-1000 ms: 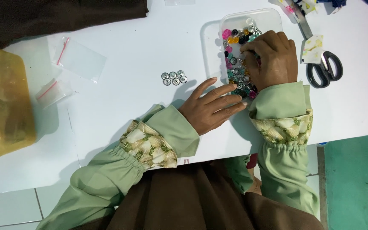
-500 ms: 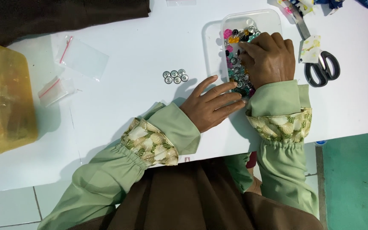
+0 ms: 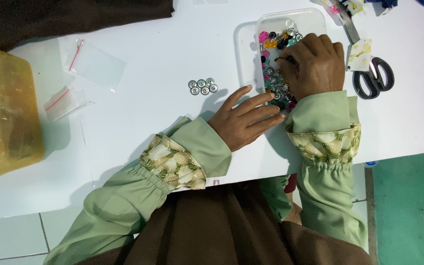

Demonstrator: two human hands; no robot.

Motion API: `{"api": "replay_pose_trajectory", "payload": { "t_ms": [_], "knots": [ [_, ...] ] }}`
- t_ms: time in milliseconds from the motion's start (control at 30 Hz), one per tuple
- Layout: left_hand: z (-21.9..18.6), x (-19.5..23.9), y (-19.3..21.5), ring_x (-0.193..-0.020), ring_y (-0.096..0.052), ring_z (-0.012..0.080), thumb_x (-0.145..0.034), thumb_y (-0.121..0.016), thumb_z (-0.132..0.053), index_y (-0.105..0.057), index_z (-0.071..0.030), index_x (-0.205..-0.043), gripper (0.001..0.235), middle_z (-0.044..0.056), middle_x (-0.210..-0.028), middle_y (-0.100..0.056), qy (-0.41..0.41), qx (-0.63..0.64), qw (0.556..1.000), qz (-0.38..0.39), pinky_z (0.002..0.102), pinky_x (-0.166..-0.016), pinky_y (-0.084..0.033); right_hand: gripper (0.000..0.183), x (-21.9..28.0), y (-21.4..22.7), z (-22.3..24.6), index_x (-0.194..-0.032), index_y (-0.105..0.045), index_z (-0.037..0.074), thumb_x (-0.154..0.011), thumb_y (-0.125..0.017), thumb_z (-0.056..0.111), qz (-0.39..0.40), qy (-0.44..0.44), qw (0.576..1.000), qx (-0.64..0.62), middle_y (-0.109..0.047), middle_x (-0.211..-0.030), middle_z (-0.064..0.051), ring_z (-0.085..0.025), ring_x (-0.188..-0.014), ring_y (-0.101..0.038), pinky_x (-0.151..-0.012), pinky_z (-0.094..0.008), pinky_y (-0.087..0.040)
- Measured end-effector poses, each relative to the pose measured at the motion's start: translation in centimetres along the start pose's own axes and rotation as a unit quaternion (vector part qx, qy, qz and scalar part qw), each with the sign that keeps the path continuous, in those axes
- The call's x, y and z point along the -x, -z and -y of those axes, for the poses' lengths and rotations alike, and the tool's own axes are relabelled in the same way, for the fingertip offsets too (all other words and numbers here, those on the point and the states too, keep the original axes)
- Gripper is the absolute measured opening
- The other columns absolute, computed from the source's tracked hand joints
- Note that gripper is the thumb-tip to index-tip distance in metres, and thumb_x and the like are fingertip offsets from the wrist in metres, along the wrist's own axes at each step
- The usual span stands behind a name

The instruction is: Sorting small decorative beads and buttons and placing them into small plastic resealable bags.

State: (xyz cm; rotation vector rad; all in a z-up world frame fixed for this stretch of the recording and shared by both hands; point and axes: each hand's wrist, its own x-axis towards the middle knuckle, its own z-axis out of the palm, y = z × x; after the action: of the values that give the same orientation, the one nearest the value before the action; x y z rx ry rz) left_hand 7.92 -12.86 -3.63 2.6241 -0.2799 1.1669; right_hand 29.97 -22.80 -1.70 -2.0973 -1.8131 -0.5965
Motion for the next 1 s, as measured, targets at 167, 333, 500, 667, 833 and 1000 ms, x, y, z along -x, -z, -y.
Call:
{"api": "replay_pose_trajectory", "payload": {
  "t_ms": [167,333,500,667,833,1000],
  "knots": [
    [-0.7,-0.1,0.2,-0.128,-0.060,0.0248,-0.102,-0.077,-0.009,-0.073,-0.015,-0.122,0.021,0.004,-0.126,-0.070,0.002,0.010,1.000,-0.014,0.052,-0.112,-0.047,0.011,-1.7,3.1,2.1,-0.104,-0.077,0.008,-0.101,-0.086,0.002,-0.045,-0.014,0.993,-0.112,-0.065,-0.098,-0.008,-0.029,-0.086,-0.060,-0.075,-0.044,-0.041],
    [-0.9,-0.5,0.8,-0.106,-0.064,0.0257,-0.104,-0.056,0.002,-0.063,-0.010,-0.082,0.025,0.008,-0.100,-0.063,-0.009,0.021,0.999,-0.025,0.047,-0.110,-0.045,0.015,-4.2,3.5,5.9,-0.106,-0.078,0.008,-0.100,-0.092,0.006,-0.029,0.022,0.987,-0.157,-0.066,-0.103,-0.009,-0.031,-0.095,-0.063,-0.081,-0.046,-0.044],
    [-0.6,0.2,-0.4,-0.100,-0.065,0.0240,-0.101,-0.067,-0.009,-0.075,-0.012,-0.100,0.009,0.004,-0.109,-0.073,-0.014,0.001,0.998,-0.059,0.039,-0.082,-0.050,0.020,-6.3,2.6,7.1,-0.089,-0.071,0.021,-0.101,-0.087,0.019,0.019,0.128,0.991,-0.029,-0.064,-0.093,0.000,-0.026,-0.085,-0.058,-0.078,-0.041,-0.042],
    [-0.6,0.9,-1.0,-0.102,-0.068,0.0322,-0.103,-0.063,-0.010,-0.075,-0.006,-0.104,0.013,0.012,-0.111,-0.073,-0.051,0.066,0.994,-0.076,0.044,-0.095,-0.056,0.013,-7.6,1.0,7.5,-0.087,-0.075,0.020,-0.099,-0.079,0.019,0.034,0.188,0.981,-0.025,-0.069,-0.091,0.002,-0.024,-0.084,-0.061,-0.076,-0.038,-0.045],
    [-0.8,0.2,0.1,-0.096,-0.069,0.0313,-0.101,-0.060,-0.005,-0.072,-0.007,-0.091,0.016,0.009,-0.086,-0.067,-0.095,0.054,0.990,-0.092,0.041,-0.093,-0.058,0.011,-8.4,-0.1,8.1,-0.084,-0.074,0.019,-0.094,-0.077,0.015,0.041,0.223,0.974,-0.018,-0.069,-0.087,0.002,-0.022,-0.081,-0.061,-0.075,-0.036,-0.045],
    [-0.8,0.5,-0.5,-0.089,-0.067,0.0292,-0.099,-0.060,-0.002,-0.070,-0.009,-0.089,0.016,0.008,-0.087,-0.068,-0.085,0.074,0.989,-0.091,0.040,-0.091,-0.057,0.016,-8.2,-0.5,8.5,-0.080,-0.069,0.018,-0.094,-0.075,0.012,0.032,0.242,0.970,0.015,-0.065,-0.082,0.004,-0.020,-0.077,-0.057,-0.073,-0.035,-0.042]
  ]
}}
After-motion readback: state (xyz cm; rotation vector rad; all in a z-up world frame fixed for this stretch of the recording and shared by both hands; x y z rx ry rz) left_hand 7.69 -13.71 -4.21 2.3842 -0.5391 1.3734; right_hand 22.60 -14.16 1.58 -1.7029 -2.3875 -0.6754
